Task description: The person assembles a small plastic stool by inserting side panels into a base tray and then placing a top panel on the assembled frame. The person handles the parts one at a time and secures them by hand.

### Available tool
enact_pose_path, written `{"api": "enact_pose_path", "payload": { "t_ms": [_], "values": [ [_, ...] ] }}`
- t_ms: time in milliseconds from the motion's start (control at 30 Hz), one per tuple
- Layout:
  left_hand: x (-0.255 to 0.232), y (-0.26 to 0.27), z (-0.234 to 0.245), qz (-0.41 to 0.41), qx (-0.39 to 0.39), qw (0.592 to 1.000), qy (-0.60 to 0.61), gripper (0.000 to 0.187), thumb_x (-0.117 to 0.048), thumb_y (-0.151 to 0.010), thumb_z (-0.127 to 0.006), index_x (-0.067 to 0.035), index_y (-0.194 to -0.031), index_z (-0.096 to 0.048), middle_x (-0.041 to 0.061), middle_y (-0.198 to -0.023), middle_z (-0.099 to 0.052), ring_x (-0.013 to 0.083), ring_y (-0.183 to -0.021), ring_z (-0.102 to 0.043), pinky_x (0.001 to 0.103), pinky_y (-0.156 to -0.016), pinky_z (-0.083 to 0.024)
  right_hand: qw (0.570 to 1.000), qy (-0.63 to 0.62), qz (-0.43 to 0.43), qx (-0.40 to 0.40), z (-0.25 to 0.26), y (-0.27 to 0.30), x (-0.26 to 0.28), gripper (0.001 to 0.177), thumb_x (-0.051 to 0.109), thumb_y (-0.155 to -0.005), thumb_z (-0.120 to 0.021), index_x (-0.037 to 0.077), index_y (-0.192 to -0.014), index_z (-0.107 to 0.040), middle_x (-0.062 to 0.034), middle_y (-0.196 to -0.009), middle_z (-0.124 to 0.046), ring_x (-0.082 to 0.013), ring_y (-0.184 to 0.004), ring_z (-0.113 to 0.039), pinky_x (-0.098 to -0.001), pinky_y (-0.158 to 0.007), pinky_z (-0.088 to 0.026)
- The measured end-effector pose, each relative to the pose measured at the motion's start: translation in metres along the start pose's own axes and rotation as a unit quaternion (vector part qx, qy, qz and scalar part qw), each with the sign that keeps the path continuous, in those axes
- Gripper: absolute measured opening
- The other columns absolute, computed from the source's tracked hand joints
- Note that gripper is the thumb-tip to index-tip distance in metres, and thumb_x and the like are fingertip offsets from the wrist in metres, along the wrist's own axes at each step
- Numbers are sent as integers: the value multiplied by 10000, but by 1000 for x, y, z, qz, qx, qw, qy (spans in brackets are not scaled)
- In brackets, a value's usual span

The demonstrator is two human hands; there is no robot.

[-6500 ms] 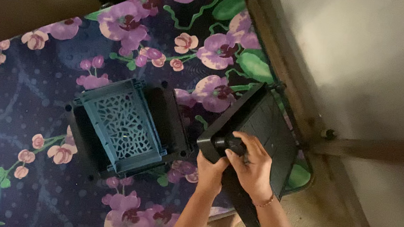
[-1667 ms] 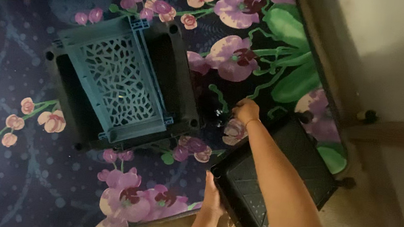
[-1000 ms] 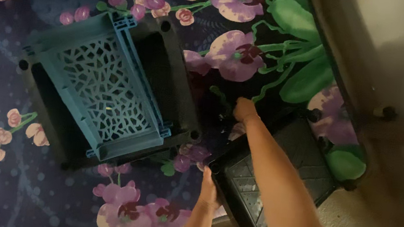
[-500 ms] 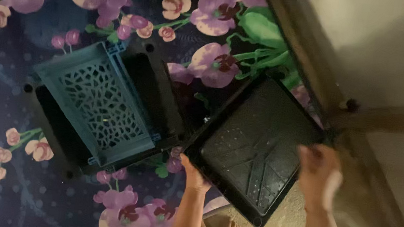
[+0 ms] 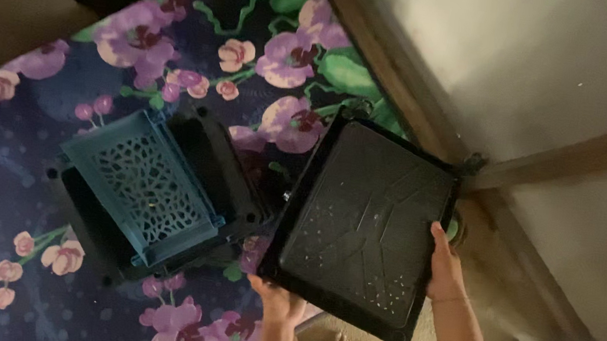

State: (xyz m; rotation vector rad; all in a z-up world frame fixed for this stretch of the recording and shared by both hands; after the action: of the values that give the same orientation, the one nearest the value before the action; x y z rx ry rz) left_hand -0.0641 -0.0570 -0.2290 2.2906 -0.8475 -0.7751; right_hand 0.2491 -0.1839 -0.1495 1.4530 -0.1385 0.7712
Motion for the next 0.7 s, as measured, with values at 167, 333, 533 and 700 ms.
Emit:
{"api": "enact_pose_path", "payload": {
  "t_ms": [167, 333, 533, 700],
  "values": [
    [-32, 6, -56, 51, 248, 966, -47, 1125, -897, -846, -351, -46, -1578, -412, 178, -1622, -394, 373, -1469, -363, 517, -1210, -273, 997, 78, 11, -14, 5, 10, 55, 964, 685, -862, -613, 44, -1560, -435, -161, -1557, -504, -374, -1403, -503, -539, -1150, -381],
    [-67, -23, -143, 99, 248, 920, -286, 953, -779, -905, -360, -149, -1617, -308, 123, -1668, -325, 346, -1544, -300, 514, -1231, -244, 989, 136, 57, 11, 19, -3, 107, 934, 650, -853, -618, 66, -1561, -441, -186, -1564, -489, -395, -1413, -478, -550, -1165, -351],
    [-89, -64, -218, 23, 45, 909, -415, 920, -531, -899, -655, -280, -1636, -166, 3, -1625, -250, 225, -1440, -264, 516, -1173, -293, 972, 182, 119, 85, 25, -33, 134, 903, 591, -819, -667, 46, -1518, -496, -173, -1550, -513, -374, -1352, -518, -500, -1094, -422],
    [-90, -57, -253, -171, 135, 915, -339, 849, -393, -855, -732, -114, -1574, -376, 140, -1486, -537, 311, -1338, -509, 449, -1118, -376, 971, 222, 78, 50, 34, -64, 128, 859, 576, -865, -678, -9, -1483, -564, -222, -1497, -586, -374, -1287, -586, -473, -1063, -454]
  ]
}}
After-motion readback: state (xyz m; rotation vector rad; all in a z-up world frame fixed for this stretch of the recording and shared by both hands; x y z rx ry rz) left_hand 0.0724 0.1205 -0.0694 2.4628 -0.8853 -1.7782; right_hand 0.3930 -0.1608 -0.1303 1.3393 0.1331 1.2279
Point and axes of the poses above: each hand's wrist, its own y-axis away from the middle knuckle, its own z-axis out of the back of the hand, x = y × z, the point moved 8 cm from there along -y, towards the middle knuckle
